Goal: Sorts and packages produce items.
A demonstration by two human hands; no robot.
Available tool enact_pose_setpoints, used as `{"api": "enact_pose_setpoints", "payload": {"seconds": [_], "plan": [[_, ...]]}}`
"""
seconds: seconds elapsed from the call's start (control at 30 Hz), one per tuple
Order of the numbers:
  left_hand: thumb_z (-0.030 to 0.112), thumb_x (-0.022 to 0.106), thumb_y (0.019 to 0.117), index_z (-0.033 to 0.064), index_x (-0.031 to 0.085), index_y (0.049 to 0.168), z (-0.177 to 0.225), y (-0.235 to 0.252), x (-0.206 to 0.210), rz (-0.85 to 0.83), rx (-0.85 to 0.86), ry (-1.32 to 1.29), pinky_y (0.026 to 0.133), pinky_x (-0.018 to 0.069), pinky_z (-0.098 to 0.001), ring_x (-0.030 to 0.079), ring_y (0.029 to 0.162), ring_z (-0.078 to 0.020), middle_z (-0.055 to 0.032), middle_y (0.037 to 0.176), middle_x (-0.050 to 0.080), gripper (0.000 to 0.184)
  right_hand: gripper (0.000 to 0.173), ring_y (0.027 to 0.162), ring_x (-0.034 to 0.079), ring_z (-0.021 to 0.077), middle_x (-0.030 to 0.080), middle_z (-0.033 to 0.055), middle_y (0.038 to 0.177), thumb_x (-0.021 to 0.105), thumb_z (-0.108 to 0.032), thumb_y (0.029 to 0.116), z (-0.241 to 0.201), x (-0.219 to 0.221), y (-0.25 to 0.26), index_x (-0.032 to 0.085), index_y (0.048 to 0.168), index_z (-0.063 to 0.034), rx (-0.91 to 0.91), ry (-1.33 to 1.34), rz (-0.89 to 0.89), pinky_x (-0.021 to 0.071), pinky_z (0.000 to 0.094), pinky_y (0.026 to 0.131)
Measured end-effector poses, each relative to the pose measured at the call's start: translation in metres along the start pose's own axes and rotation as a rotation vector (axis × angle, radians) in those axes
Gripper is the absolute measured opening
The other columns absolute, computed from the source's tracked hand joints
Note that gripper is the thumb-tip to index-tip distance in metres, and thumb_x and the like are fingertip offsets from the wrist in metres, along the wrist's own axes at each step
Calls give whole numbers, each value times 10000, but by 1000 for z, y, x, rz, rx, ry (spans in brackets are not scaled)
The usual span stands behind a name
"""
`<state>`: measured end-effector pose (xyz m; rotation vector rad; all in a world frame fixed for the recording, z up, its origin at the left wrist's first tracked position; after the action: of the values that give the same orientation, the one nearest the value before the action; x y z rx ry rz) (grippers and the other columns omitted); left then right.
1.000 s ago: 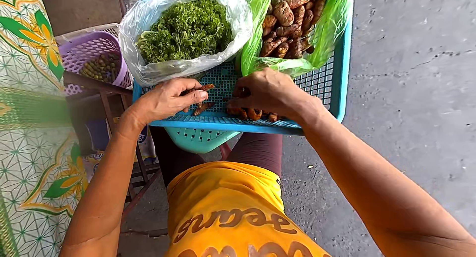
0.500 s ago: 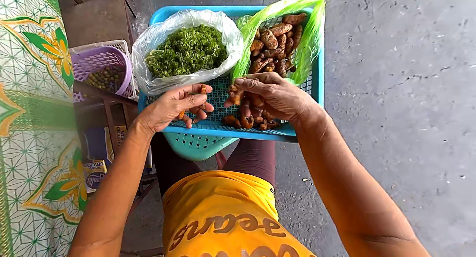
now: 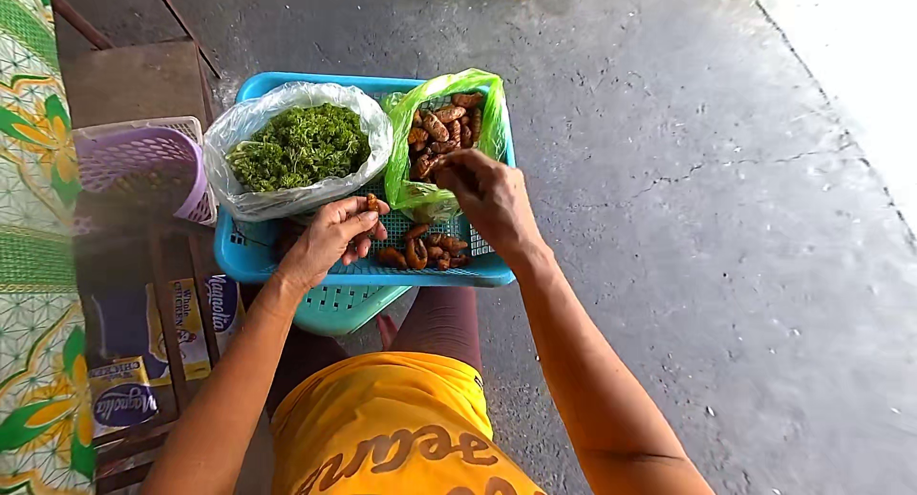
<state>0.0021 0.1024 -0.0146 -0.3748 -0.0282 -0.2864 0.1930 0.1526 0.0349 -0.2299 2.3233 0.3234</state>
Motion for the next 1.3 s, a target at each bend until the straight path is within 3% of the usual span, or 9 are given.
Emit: {"api": "enact_pose_setpoints", "payload": {"seconds": [0.2,0.37,0.5,0.57,0.67,0.8,1.03,1.17,1.3], "plan": [[267,184,1115,115,507,1443,-5,-2,-6,-78,-91,-388,772,614,-347,717,1040,-208,-86,1242,698,485,493,1391,505,349,581,194,1455,376,-332,1116,-16,-21,45,558,1465,-35,-14,-69,41,335,510,1177],[345,140,1125,94,515,1408,-6,-3,-8,-124,-83,-540,959,578,-431,670,1196,-264,-125,1318,667,533,250,773,675,218,687,128,962,529,-221,1073,-62,6,5,648,1190,-35,-180,38,2,574,385,669],[449,116,1118,110,507,1421,-1,-8,2,-227,-65,-480,953,577,-413,681,1116,-215,-91,1245,669,599,285,787,664,262,669,140,1033,727,-101,945,-77,52,-9,681,1219,-38,-215,65,-90,564,447,663],[472,144,1116,138,519,1408,-2,-9,1,-221,-82,-387,754,609,-295,710,951,-141,-60,1177,695,581,243,795,668,262,662,144,1048,726,-74,941,-77,60,-11,695,1180,-46,-225,50,-82,566,440,673],[321,323,1127,144,551,1433,-4,-6,-18,-36,-67,-31,468,393,-141,606,663,-13,-27,1119,726,420,166,793,669,224,661,142,1019,661,-56,983,-67,51,-11,670,1146,-25,-214,112,-74,576,379,683],[232,615,1033,80,685,1270,-1,0,-39,40,22,929,891,536,-524,685,1024,-283,-134,1137,713,290,216,726,686,130,695,91,1045,564,-150,1051,-26,33,-20,629,1231,-49,-1,292,-132,588,293,591],[298,681,978,71,699,1168,-20,19,-21,-131,-228,1514,897,485,-617,642,1105,-416,-204,1133,680,297,262,634,603,78,641,22,910,587,-177,986,19,33,-43,578,1231,-88,242,545,-98,508,224,520],[325,718,955,70,743,1057,-12,23,-22,-82,-120,1170,842,525,-537,701,907,-289,-116,921,737,276,207,558,573,85,631,21,794,595,-180,1011,17,36,-46,607,1200,-98,208,566,-121,482,223,472],[152,480,1042,84,575,1098,5,6,-13,-30,-48,144,512,474,-160,670,745,-49,-27,947,719,130,150,477,495,61,579,-1,680,586,-177,1011,5,33,-48,657,1113,-93,147,568,-115,398,190,410]]}}
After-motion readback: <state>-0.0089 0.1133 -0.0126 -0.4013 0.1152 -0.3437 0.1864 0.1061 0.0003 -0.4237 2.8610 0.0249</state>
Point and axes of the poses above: each hand's wrist, its own y-axis towards the middle knuckle, its own x-axis out of the palm, z = x × y, the point moved 9 cm from there along y, towards the middle knuckle
